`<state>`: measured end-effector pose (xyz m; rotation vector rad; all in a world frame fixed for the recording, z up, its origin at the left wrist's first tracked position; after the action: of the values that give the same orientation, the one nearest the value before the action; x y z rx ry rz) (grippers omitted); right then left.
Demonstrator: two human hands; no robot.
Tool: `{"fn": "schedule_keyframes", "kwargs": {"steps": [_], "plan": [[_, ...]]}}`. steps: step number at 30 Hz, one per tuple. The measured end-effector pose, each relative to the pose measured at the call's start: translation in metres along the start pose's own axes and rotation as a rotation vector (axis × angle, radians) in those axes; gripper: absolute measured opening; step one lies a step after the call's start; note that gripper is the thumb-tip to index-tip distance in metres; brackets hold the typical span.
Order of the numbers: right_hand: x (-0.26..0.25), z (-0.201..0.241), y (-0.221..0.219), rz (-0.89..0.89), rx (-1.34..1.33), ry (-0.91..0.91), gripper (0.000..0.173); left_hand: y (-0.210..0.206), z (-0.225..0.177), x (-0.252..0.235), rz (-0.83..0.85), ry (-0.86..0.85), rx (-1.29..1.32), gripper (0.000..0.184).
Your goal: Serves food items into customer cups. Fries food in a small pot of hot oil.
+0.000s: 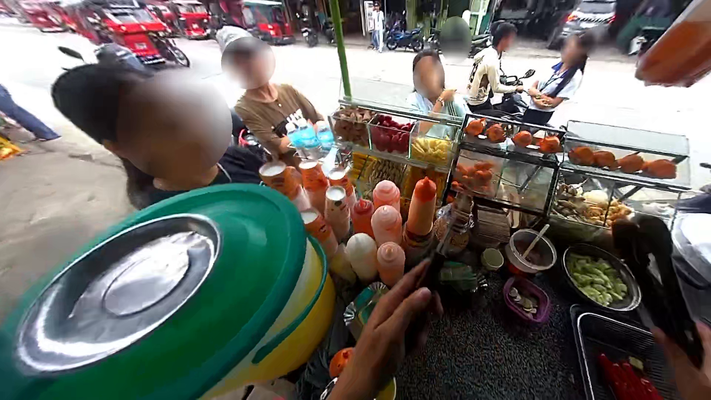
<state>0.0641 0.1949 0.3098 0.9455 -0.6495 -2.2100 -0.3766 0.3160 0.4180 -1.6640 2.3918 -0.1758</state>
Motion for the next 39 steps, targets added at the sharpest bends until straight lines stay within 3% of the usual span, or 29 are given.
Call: {"fn": "schedule_keyframes", "kwargs": {"steps": [4, 7, 11, 15, 19, 23, 29, 35, 39], "plan": [[-0.150, 0.116, -0.059, -0.006, 0.048, 0.383, 0.064, 0.035, -0.015, -0.045, -0.245, -0.052, -0.099, 0.039], [-0.231, 0.228, -0.114, 0.115, 0.156, 0.464, 0.050, 0.058, -0.010, -0.077, -0.398, 0.008, -0.132, 0.043], [-0.303, 0.347, -0.198, 0.298, 0.384, 0.586, 0.049, 0.076, 0.004, -0.105, -0.488, 0.085, -0.045, 0.042], [-0.336, 0.425, -0.266, 0.464, 0.652, 0.543, 0.050, 0.086, 0.014, -0.125, -0.501, 0.121, -0.017, 0.043], [-0.350, 0.451, -0.304, 0.528, 0.732, 0.521, 0.053, 0.095, 0.022, -0.137, -0.494, 0.128, -0.009, 0.045], [-0.355, 0.445, -0.325, 0.531, 0.727, 0.538, 0.048, 0.098, 0.026, -0.143, -0.478, 0.137, -0.007, 0.045], [-0.374, 0.404, -0.329, 0.420, 0.630, 0.699, 0.035, 0.098, 0.027, -0.146, -0.469, 0.145, -0.023, 0.045], [-0.360, 0.408, -0.319, 0.447, 0.661, 0.639, 0.041, 0.093, 0.027, -0.148, -0.500, 0.166, -0.051, 0.042], [-0.336, 0.420, -0.328, 0.471, 0.602, 0.573, 0.031, 0.089, 0.028, -0.147, -0.512, 0.166, -0.074, 0.041]]}}
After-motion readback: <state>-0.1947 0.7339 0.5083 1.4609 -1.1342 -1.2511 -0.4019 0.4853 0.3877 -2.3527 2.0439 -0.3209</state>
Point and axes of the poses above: each hand's wrist, its own x-axis away from the middle knuckle, its own y-axis out of the back of the hand, z = x × y, the point moved 1 cm from there along -x, towards the middle knuckle, and after that the axes turned 6 degrees about -z, right-handed, at the moved point
